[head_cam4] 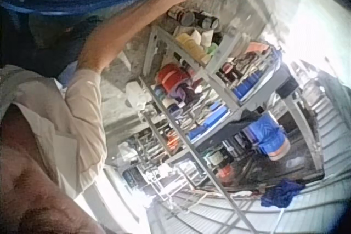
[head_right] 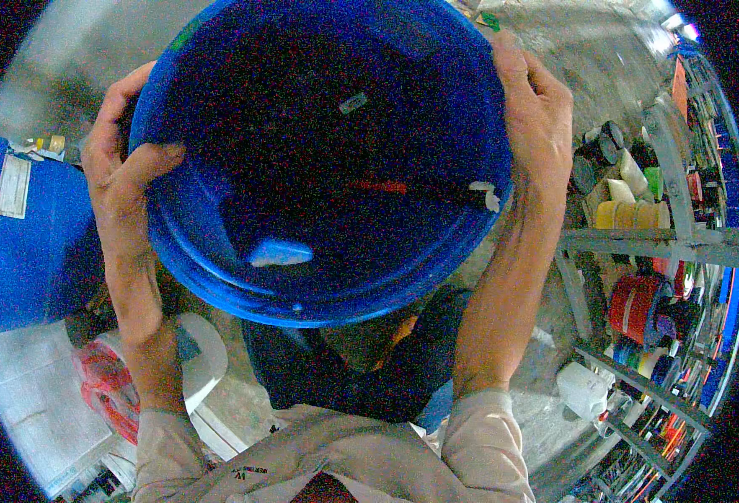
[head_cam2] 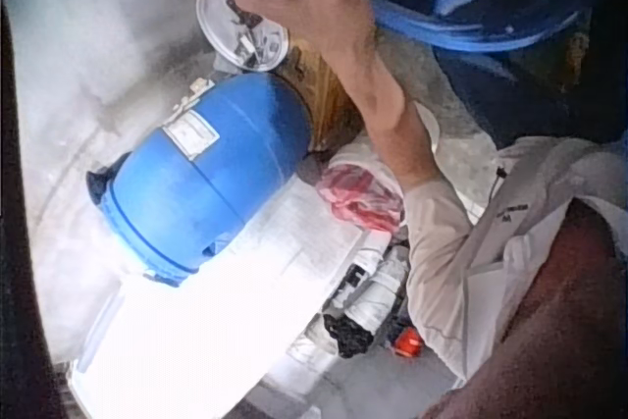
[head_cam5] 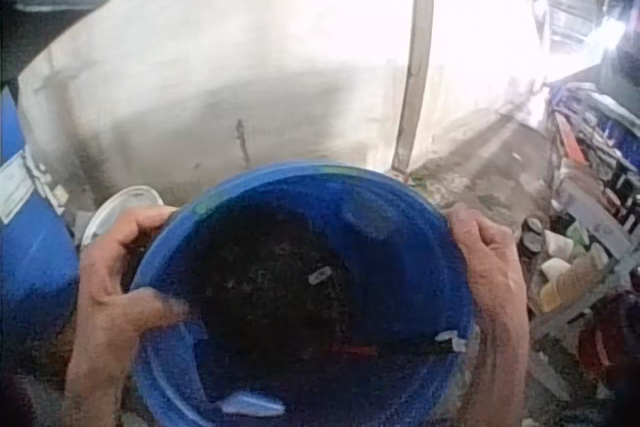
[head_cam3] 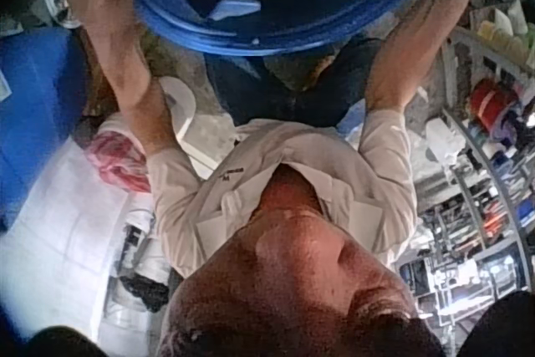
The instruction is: The person rummages through a blue bucket filled with dark debris and small objects, picking up and inspecting individual items such as a small metallic piece and a white plastic component. The person repeatedly reaches into the bucket, sifts through the contents, and examines selected pieces before placing them back.
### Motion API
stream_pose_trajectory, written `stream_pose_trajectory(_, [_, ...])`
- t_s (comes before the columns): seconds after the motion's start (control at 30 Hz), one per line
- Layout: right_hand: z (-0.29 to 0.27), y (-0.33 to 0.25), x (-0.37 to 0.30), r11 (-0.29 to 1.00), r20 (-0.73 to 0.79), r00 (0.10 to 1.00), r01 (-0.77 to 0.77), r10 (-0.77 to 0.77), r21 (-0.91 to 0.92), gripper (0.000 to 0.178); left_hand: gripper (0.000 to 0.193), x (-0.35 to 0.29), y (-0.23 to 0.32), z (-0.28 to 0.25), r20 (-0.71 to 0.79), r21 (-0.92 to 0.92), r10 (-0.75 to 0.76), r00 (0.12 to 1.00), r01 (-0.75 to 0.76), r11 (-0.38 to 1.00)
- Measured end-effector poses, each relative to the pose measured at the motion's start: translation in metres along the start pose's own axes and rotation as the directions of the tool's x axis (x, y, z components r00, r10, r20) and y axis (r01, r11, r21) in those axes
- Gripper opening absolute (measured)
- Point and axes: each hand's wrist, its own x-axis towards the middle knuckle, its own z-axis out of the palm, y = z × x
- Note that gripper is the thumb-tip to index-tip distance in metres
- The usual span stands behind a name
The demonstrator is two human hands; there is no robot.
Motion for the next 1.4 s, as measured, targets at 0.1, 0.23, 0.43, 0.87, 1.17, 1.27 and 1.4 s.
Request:
stream_pose_trajectory(0.1, [0.002, 0.004, 0.002, 0.999, -0.006, 0.999, 0.044, -0.044, 0.013, 0.046, 0.056, 0.000, 0.004, 0.000, 0.015, -0.047, -0.009, 1.000, 0.010, 0.999])
stream_pose_trajectory(0.23, [0.002, 0.005, 0.003, 0.994, 0.000, 0.995, 0.102, -0.102, -0.025, 0.048, 0.056, 0.001, 0.000, 0.001, 0.016, -0.060, 0.005, 1.000, -0.004, 0.998])
stream_pose_trajectory(0.43, [0.005, 0.002, 0.001, 0.997, -0.009, 0.997, 0.080, -0.080, -0.013, 0.049, 0.056, 0.003, 0.002, -0.001, 0.014, 0.012, 0.019, 1.000, -0.019, 1.000])
stream_pose_trajectory(0.87, [0.006, 0.008, 0.006, 0.999, -0.013, 0.999, 0.040, -0.040, 0.011, 0.053, 0.056, 0.004, 0.004, 0.001, 0.005, -0.027, -0.022, 1.000, 0.022, 0.999])
stream_pose_trajectory(1.17, [0.008, 0.009, 0.005, 0.999, -0.014, 0.999, 0.040, -0.040, 0.030, 0.053, 0.057, 0.004, 0.002, -0.001, 0.020, -0.033, 0.001, 1.000, 0.000, 0.999])
stream_pose_trajectory(1.27, [0.008, 0.009, 0.007, 0.999, -0.024, 0.999, 0.044, -0.044, 0.026, 0.051, 0.057, 0.006, -0.001, -0.003, 0.020, -0.019, 0.006, 1.000, -0.005, 1.000])
stream_pose_trajectory(1.4, [0.011, 0.010, 0.008, 0.995, -0.064, 0.993, 0.095, -0.098, -0.038, 0.050, 0.056, 0.006, 0.001, 0.001, 0.000, -0.072, -0.032, 0.999, 0.032, 0.997])
